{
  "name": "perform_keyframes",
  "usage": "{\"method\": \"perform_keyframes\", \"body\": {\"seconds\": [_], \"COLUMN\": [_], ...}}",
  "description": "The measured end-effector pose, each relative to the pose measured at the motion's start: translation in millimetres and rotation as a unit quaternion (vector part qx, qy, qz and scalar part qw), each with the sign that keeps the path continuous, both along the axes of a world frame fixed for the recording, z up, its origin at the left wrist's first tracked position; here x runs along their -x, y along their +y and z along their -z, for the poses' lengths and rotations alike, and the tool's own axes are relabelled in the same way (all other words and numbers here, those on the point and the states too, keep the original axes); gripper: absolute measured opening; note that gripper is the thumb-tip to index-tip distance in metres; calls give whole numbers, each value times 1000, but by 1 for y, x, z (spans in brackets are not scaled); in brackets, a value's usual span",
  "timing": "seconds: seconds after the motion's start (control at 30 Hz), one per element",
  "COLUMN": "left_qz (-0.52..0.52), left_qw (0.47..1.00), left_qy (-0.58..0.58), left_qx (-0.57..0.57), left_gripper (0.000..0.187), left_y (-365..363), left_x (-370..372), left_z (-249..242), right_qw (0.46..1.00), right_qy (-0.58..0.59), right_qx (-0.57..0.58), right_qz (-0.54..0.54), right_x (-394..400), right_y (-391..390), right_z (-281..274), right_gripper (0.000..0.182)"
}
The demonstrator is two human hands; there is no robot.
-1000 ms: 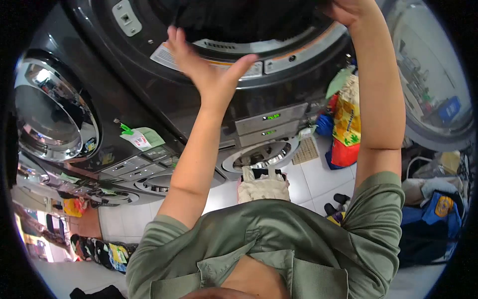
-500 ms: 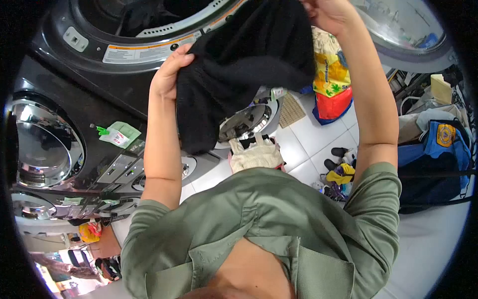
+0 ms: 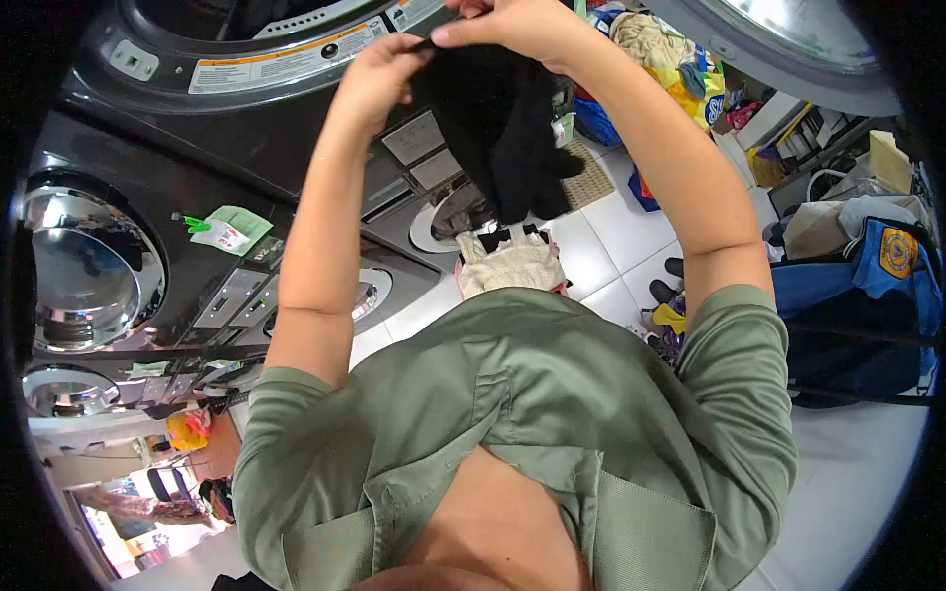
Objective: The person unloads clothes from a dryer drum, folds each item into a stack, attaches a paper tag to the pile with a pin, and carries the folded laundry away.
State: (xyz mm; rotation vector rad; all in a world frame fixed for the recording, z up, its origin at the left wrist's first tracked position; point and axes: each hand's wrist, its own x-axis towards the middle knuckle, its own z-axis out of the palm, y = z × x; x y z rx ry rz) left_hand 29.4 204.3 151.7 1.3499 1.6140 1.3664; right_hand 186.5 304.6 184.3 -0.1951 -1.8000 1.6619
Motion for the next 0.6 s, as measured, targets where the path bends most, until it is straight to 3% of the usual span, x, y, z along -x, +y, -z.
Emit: {"method": "perform_keyframes", "body": {"seconds": [0.07, 0.1, 0.13, 0.17, 0.2, 0.23, 0.27, 0.3, 0.33, 0.37, 0.4, 0.43, 0.47, 0.53, 0.57, 0.6], "left_qz": [23, -12, -47, -48, -46, 10, 64, 47, 79, 22, -25, -55, -52, -16, -27, -37], "left_qw": [994, 996, 997, 995, 995, 985, 955, 988, 996, 921, 847, 815, 825, 824, 881, 921], "left_qy": [32, 31, 31, -27, -26, -156, -285, -146, 16, 388, 519, 560, 532, 500, 381, 253], "left_qx": [-102, -82, -61, -84, -84, -69, -50, -34, -33, 37, 109, 140, 180, 266, 280, 293], "left_gripper": [17, 17, 17, 16, 16, 17, 17, 18, 24, 24, 27, 28, 30, 31, 33, 34], "left_y": [4, 6, 9, 16, 16, 13, 7, -3, -6, -10, -4, -2, 3, 28, 48, 63], "left_x": [-2, -11, -23, -25, -26, -28, -29, -21, -5, 20, 32, 43, 51, 50, 46, 42], "left_z": [6, 6, 7, 14, 9, 2, -4, -11, -9, 7, 22, 35, 39, 50, 54, 58], "right_qw": [990, 991, 988, 952, 883, 799, 760, 722, 678, 648, 654, 640, 647, 741, 666, 730], "right_qy": [-71, -69, -60, -103, -143, -213, -279, -333, -416, -508, -496, -509, -517, -523, -571, -493], "right_qx": [-122, -106, -134, -288, -432, -507, -502, -500, -477, -403, -381, -360, -331, 28, -339, -274], "right_qz": [-17, -53, -56, 28, 113, 245, 303, 343, 374, 399, 427, 449, 453, 420, 342, 385], "right_x": [-12, -12, -14, -20, -27, -35, -46, -63, -84, -131, -156, -174, -192, -200, -223, -226], "right_y": [-2, -2, -5, -6, -5, -2, 6, 16, 42, 76, 84, 90, 105, 106, 136, 122], "right_z": [2, 5, 6, 10, 17, 30, 44, 54, 69, 83, 93, 103, 127, 140, 154, 129], "right_gripper": [36, 41, 30, 36, 43, 46, 46, 44, 29, 24, 23, 24, 26, 29, 30, 30]}}
